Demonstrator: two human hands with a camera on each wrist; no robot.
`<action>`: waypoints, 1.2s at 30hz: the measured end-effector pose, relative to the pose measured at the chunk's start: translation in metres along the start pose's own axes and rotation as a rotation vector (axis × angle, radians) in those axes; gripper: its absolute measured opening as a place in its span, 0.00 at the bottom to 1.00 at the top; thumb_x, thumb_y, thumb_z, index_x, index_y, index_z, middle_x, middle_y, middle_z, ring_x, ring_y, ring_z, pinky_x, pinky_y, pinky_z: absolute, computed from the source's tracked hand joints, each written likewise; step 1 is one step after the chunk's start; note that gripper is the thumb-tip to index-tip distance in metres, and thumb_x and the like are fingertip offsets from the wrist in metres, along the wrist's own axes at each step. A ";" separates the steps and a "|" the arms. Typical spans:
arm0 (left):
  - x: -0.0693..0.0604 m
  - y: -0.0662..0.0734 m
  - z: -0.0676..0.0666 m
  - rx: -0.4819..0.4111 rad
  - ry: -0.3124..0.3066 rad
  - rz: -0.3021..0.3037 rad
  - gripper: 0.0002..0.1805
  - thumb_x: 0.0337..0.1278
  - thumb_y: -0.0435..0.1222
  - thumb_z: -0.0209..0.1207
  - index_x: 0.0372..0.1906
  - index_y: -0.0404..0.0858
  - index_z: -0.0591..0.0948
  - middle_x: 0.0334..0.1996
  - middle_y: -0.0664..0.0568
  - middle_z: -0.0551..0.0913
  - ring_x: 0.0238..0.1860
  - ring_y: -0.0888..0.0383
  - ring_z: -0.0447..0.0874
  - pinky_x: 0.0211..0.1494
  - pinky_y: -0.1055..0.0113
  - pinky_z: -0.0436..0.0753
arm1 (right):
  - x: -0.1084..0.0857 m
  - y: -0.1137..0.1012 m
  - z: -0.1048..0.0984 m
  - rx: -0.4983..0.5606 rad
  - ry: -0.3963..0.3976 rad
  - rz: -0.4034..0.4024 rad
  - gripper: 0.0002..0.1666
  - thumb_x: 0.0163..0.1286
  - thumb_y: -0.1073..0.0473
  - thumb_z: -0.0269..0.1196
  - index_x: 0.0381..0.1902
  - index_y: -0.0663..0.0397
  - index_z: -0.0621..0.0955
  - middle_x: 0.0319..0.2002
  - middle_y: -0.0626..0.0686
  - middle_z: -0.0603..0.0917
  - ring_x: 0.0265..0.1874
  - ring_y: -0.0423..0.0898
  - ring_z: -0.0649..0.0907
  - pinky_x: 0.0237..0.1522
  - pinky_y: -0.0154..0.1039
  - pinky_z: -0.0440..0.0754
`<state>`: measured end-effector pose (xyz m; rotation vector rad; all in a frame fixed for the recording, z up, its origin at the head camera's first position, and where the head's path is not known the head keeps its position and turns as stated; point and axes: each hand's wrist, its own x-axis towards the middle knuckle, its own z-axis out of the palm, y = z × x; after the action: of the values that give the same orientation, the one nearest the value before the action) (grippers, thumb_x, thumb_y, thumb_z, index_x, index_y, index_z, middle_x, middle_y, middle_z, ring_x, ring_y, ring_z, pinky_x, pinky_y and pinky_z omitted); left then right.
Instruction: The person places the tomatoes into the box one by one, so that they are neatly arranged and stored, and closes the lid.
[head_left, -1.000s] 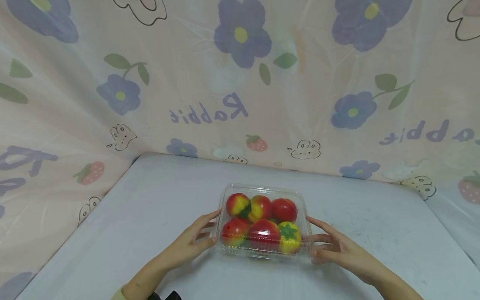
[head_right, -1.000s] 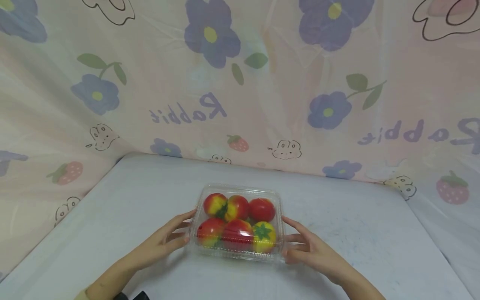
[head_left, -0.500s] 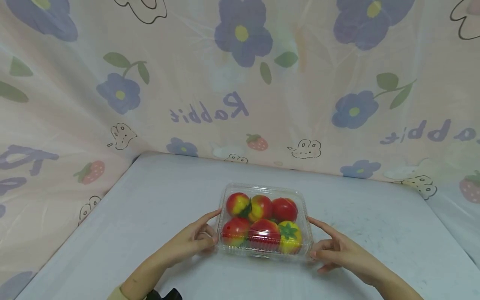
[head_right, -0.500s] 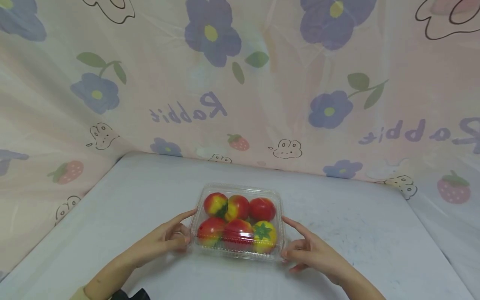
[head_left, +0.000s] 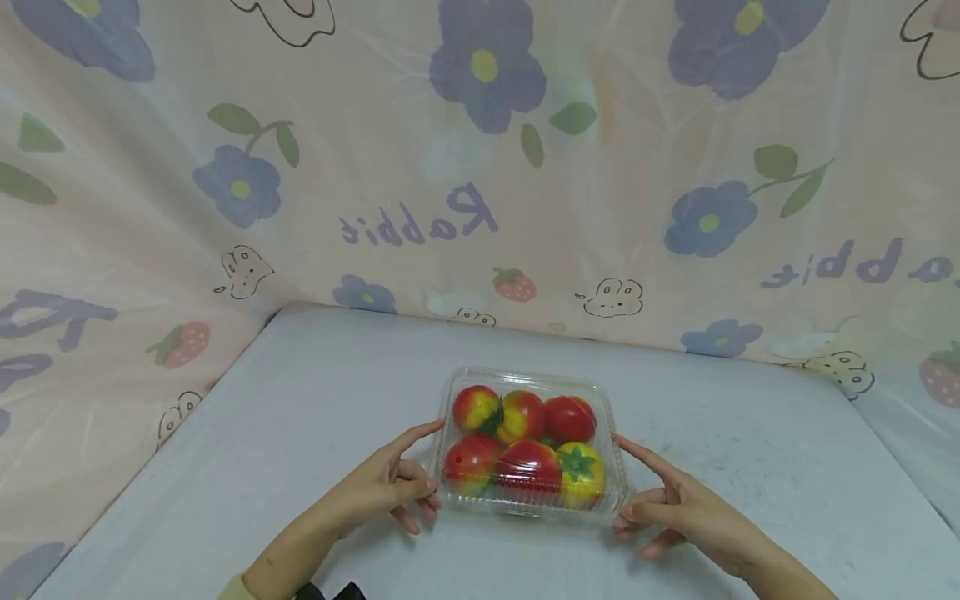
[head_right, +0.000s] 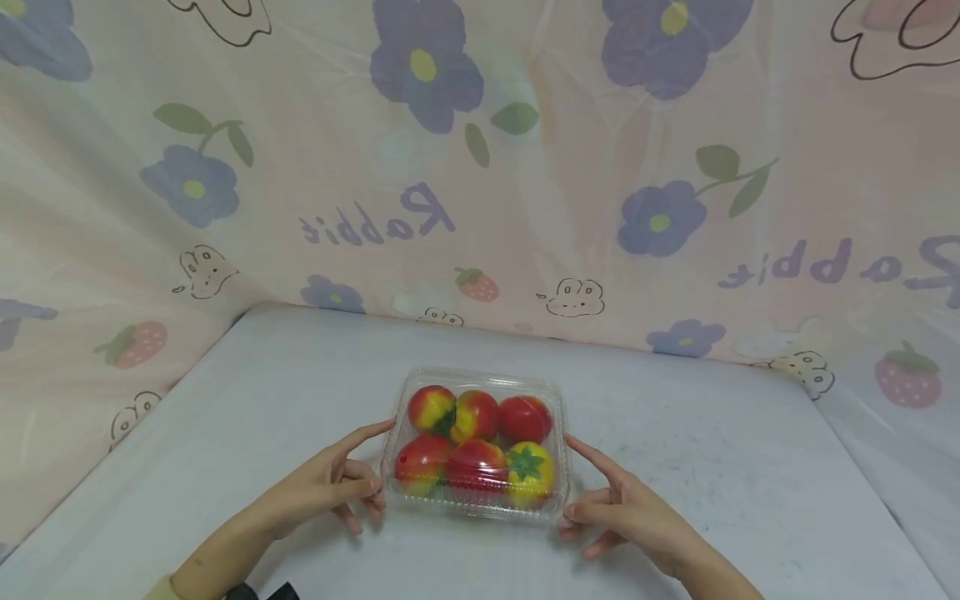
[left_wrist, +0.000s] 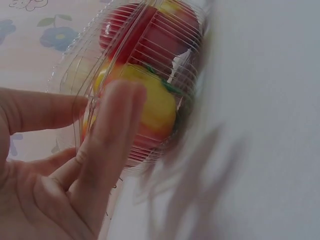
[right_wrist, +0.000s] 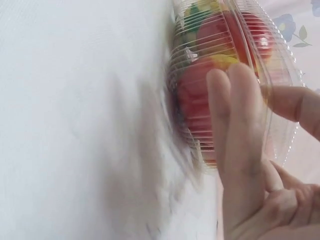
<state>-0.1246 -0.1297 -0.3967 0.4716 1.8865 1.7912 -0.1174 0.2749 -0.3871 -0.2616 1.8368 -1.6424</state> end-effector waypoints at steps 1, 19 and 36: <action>0.000 0.000 0.001 -0.006 0.005 -0.002 0.42 0.61 0.28 0.56 0.76 0.41 0.48 0.31 0.41 0.85 0.32 0.53 0.86 0.29 0.62 0.86 | 0.000 0.000 0.000 0.009 -0.003 -0.003 0.52 0.70 0.62 0.58 0.76 0.47 0.35 0.42 0.62 0.87 0.42 0.52 0.87 0.33 0.41 0.87; 0.005 0.002 0.004 -0.029 -0.005 0.071 0.43 0.57 0.22 0.54 0.75 0.32 0.47 0.26 0.48 0.81 0.24 0.61 0.83 0.35 0.68 0.85 | 0.003 0.005 -0.003 0.036 -0.058 -0.092 0.53 0.70 0.67 0.56 0.76 0.48 0.33 0.37 0.58 0.88 0.37 0.50 0.87 0.32 0.38 0.86; 0.008 0.004 0.000 0.020 0.023 0.030 0.39 0.61 0.26 0.54 0.75 0.35 0.52 0.29 0.44 0.83 0.25 0.57 0.85 0.33 0.65 0.86 | 0.002 0.003 -0.006 -0.063 -0.015 -0.092 0.47 0.73 0.64 0.53 0.76 0.48 0.37 0.38 0.53 0.87 0.39 0.46 0.85 0.36 0.44 0.86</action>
<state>-0.1314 -0.1252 -0.3940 0.4916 1.9243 1.8059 -0.1212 0.2795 -0.3907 -0.3901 1.8927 -1.6409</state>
